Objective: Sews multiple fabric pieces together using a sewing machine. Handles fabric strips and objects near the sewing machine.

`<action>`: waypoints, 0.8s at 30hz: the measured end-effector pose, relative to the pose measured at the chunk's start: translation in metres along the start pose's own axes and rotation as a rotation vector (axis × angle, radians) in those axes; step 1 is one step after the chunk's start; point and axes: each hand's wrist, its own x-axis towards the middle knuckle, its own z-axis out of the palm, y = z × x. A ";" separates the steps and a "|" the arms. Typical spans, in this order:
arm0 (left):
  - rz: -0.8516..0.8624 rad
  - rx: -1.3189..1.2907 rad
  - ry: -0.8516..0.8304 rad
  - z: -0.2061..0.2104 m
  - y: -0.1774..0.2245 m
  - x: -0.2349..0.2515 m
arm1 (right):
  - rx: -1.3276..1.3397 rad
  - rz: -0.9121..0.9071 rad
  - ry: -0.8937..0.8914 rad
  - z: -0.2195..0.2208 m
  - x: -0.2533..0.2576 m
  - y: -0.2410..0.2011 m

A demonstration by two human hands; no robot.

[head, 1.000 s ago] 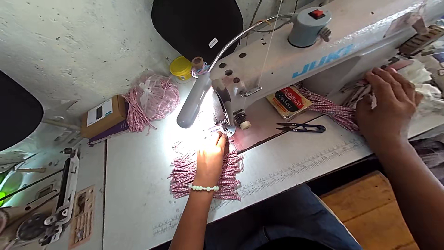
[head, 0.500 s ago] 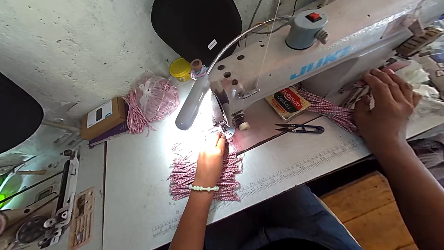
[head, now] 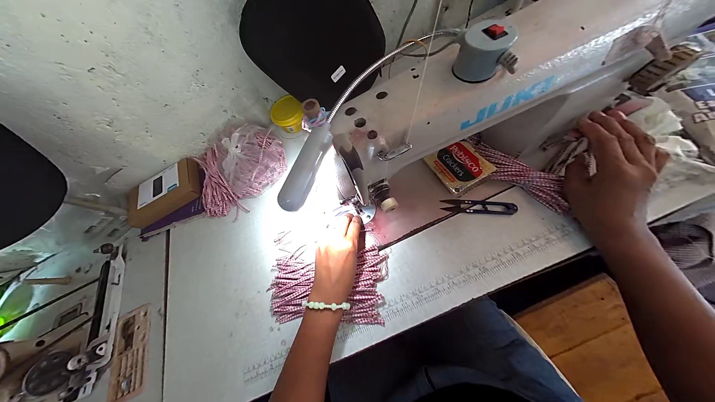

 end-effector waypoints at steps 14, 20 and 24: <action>-0.024 -0.056 -0.116 -0.005 -0.006 0.009 | -0.015 -0.002 0.009 0.001 0.001 -0.002; -0.091 -0.082 -0.220 -0.010 -0.008 0.020 | -0.026 -0.002 -0.003 -0.001 0.001 -0.001; -0.054 -0.101 -0.178 -0.007 -0.012 0.018 | -0.057 0.013 -0.116 -0.002 0.000 0.002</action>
